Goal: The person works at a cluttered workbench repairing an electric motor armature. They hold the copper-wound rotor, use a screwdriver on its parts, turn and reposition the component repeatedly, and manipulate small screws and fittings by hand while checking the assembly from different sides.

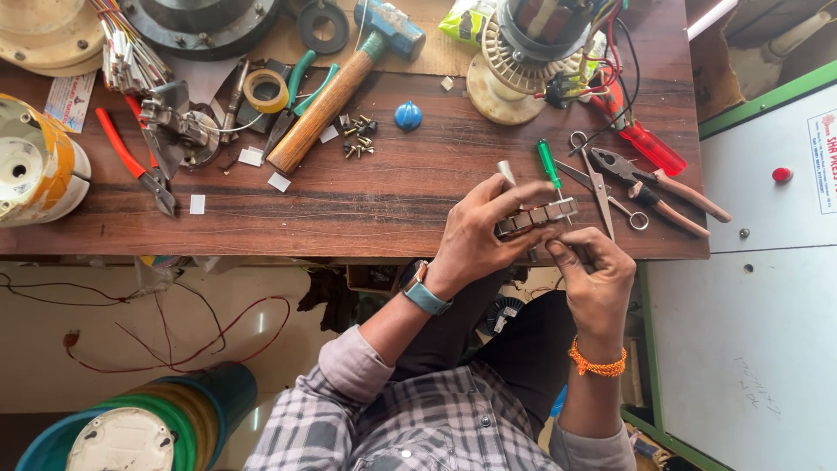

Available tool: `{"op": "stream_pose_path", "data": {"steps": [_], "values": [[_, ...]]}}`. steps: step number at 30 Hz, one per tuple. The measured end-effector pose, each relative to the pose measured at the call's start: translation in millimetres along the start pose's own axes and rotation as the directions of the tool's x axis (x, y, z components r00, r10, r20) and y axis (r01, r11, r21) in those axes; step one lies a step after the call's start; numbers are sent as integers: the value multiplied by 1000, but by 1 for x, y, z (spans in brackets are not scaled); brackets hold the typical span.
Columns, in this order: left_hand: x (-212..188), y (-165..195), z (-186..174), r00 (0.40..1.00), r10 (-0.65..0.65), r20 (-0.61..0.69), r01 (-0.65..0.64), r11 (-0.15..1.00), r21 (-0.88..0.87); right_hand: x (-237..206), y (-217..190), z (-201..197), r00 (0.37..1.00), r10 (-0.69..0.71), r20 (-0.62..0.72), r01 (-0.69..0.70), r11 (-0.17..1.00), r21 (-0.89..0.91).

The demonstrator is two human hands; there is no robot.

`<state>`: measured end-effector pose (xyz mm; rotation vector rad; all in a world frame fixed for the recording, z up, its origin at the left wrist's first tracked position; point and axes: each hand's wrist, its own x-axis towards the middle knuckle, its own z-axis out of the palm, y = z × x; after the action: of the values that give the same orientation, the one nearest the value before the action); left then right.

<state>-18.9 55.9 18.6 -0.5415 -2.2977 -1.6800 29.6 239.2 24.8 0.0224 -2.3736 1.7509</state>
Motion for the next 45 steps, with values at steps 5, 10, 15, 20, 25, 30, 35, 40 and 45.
{"op": "stream_pose_path", "data": {"steps": [5,10,15,20,25,30,35,40,45], "values": [[-4,5,10,994,63,-93,-57,996,61,6,5,-16,997,5,-71,-15,991,-130],[-9,-7,20,984,135,-120,-129,990,56,18,-1,-36,982,-177,-68,154,953,-261],[-11,-16,24,968,203,-150,-196,979,63,34,-14,-37,956,-291,-31,267,910,-319],[-12,-16,20,971,197,-137,-194,980,29,49,-23,-30,928,-366,67,370,884,-285],[-11,-14,17,972,191,-133,-195,981,-18,62,-30,-23,914,-380,141,405,866,-293],[-7,-16,12,975,210,-67,-213,977,-27,80,-34,-14,865,-403,298,494,790,-364],[-8,-21,7,990,-57,128,82,977,-198,101,-41,-11,772,-396,497,593,730,-340],[-2,-33,3,958,-66,278,214,811,-544,114,-45,-9,683,-406,607,666,687,-290],[3,-33,-3,917,-98,387,350,665,-660,123,-43,-9,642,-444,625,720,628,-294]]}}
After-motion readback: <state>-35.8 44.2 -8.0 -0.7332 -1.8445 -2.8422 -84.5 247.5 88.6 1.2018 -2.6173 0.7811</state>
